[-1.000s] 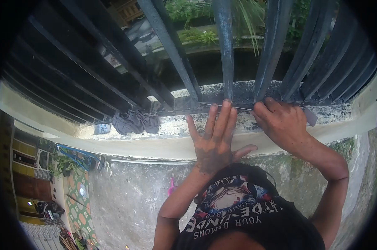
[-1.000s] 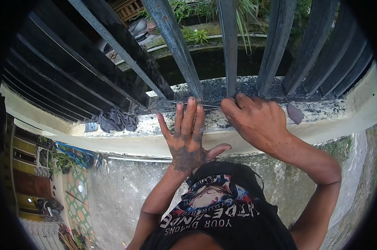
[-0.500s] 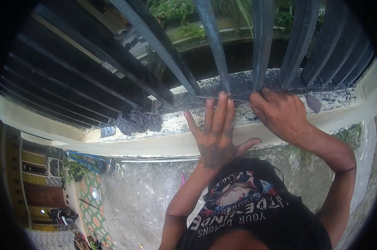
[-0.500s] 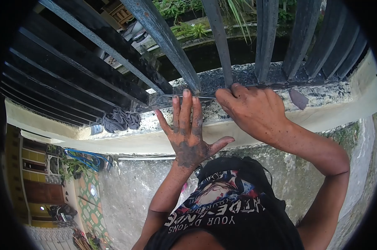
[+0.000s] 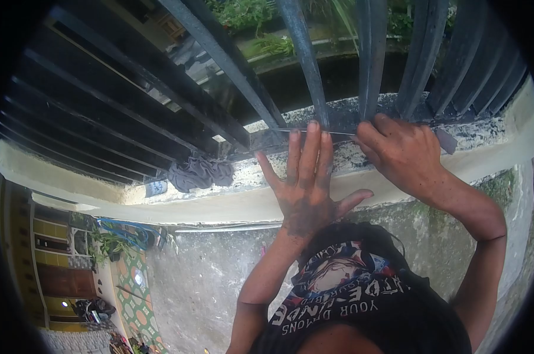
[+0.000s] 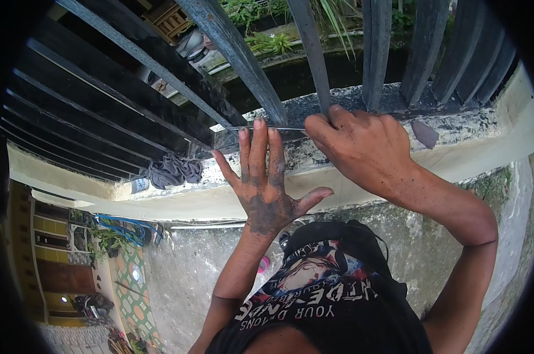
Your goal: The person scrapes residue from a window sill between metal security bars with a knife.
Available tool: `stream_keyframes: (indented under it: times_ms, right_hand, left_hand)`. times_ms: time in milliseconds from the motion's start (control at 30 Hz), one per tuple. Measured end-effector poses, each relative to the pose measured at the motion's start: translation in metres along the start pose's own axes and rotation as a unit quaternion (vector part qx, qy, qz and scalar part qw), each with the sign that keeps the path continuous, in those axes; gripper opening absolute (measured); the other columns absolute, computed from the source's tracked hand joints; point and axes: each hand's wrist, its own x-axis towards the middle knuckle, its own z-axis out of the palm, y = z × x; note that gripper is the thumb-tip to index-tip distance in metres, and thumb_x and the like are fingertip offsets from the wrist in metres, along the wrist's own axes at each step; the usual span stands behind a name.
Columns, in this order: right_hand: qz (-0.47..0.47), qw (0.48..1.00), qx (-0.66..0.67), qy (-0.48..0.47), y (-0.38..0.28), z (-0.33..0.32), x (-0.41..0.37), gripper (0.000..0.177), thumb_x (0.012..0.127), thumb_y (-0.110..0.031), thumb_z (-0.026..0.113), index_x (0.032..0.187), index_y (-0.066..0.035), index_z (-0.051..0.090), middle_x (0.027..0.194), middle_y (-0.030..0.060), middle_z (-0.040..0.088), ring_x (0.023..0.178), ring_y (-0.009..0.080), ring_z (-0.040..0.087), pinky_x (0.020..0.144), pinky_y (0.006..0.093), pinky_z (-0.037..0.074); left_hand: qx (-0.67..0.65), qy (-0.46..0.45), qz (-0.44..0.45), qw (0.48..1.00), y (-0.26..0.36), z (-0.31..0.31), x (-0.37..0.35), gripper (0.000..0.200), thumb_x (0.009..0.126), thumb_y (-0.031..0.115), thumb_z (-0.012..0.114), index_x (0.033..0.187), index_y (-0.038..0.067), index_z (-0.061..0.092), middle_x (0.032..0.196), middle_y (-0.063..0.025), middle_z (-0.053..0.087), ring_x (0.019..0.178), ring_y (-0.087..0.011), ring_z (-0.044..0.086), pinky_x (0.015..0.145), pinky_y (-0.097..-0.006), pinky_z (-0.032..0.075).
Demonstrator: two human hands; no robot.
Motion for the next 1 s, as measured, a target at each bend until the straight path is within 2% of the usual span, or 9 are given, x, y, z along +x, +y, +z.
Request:
stream_keyframes:
  times_ms: [100,233,333,467,567,700,800,1000]
  right_hand:
    - [0.008,1.000,0.006,0.015,-0.001,0.002,0.001,0.019,0.092,-0.023,0.070,0.096,-0.014,0.055,0.077,0.0041,0.061,0.059,0.0198,0.069,0.043,0.0344,0.051]
    - [0.003,1.000,0.003,-0.014,-0.004,0.008,-0.005,0.019,0.091,-0.022,0.072,0.096,-0.014,0.055,0.078,0.0032,0.061,0.059,0.0184,0.068,0.042,0.0340,0.050]
    - [0.013,0.999,-0.008,0.038,-0.004,-0.004,0.006,0.020,0.091,-0.023,0.073,0.095,-0.015,0.055,0.075,0.0024,0.058,0.058,0.0188,0.068,0.042,0.0348,0.050]
    - [0.019,1.000,-0.009,-0.009,-0.007,0.008,-0.004,0.021,0.090,-0.022,0.073,0.095,-0.014,0.055,0.074,0.0024,0.057,0.057,0.0188,0.068,0.041,0.0349,0.050]
    - [0.013,1.000,0.005,-0.012,-0.004,0.010,-0.005,0.020,0.090,-0.022,0.073,0.095,-0.014,0.055,0.074,0.0025,0.057,0.058,0.0195,0.068,0.042,0.0358,0.050]
    - [0.019,0.999,0.013,0.026,-0.006,0.004,0.005,0.020,0.090,-0.023,0.074,0.095,-0.015,0.056,0.075,0.0028,0.057,0.058,0.0192,0.067,0.044,0.0358,0.051]
    - [0.019,1.000,0.000,-0.019,-0.008,0.014,-0.006,0.022,0.088,-0.022,0.075,0.094,-0.015,0.055,0.075,0.0026,0.057,0.059,0.0188,0.067,0.045,0.0357,0.051]
    - [0.016,1.000,0.001,0.013,-0.010,0.007,0.003,0.022,0.088,-0.021,0.075,0.093,-0.015,0.055,0.075,0.0019,0.056,0.060,0.0183,0.067,0.045,0.0360,0.050]
  left_hand:
    - [-0.027,0.022,0.001,0.999,0.000,0.001,0.003,0.128,0.069,0.094,0.061,0.160,0.008,0.033,0.164,-0.0153,0.033,0.156,-0.0334,0.024,0.124,-0.0690,-0.005]
    - [-0.003,-0.006,0.004,1.000,-0.002,0.003,-0.005,0.128,0.069,0.094,0.060,0.159,0.008,0.035,0.164,-0.0155,0.034,0.156,-0.0340,0.024,0.124,-0.0695,-0.005]
    - [-0.015,0.013,0.003,1.000,-0.003,-0.004,0.009,0.127,0.069,0.094,0.060,0.159,0.009,0.036,0.163,-0.0156,0.034,0.156,-0.0341,0.023,0.124,-0.0700,-0.004]
    - [-0.032,0.021,0.003,0.999,-0.002,0.011,-0.012,0.127,0.069,0.094,0.061,0.160,0.010,0.035,0.163,-0.0154,0.033,0.156,-0.0342,0.023,0.124,-0.0707,-0.002]
    - [-0.028,-0.006,0.002,1.000,-0.005,0.010,-0.015,0.126,0.069,0.093,0.062,0.159,0.009,0.035,0.164,-0.0152,0.033,0.156,-0.0336,0.023,0.123,-0.0713,-0.002]
    - [-0.023,0.020,0.002,1.000,-0.005,-0.001,0.002,0.124,0.069,0.092,0.063,0.159,0.009,0.037,0.164,-0.0151,0.033,0.157,-0.0329,0.022,0.123,-0.0708,-0.002]
    - [-0.042,0.007,-0.002,0.999,-0.002,0.008,-0.009,0.124,0.071,0.092,0.061,0.158,0.008,0.037,0.164,-0.0143,0.034,0.157,-0.0325,0.022,0.124,-0.0704,-0.003]
    - [-0.035,0.026,-0.002,0.999,-0.003,0.001,-0.002,0.123,0.070,0.090,0.065,0.158,0.007,0.038,0.164,-0.0139,0.034,0.157,-0.0325,0.023,0.123,-0.0709,-0.002]
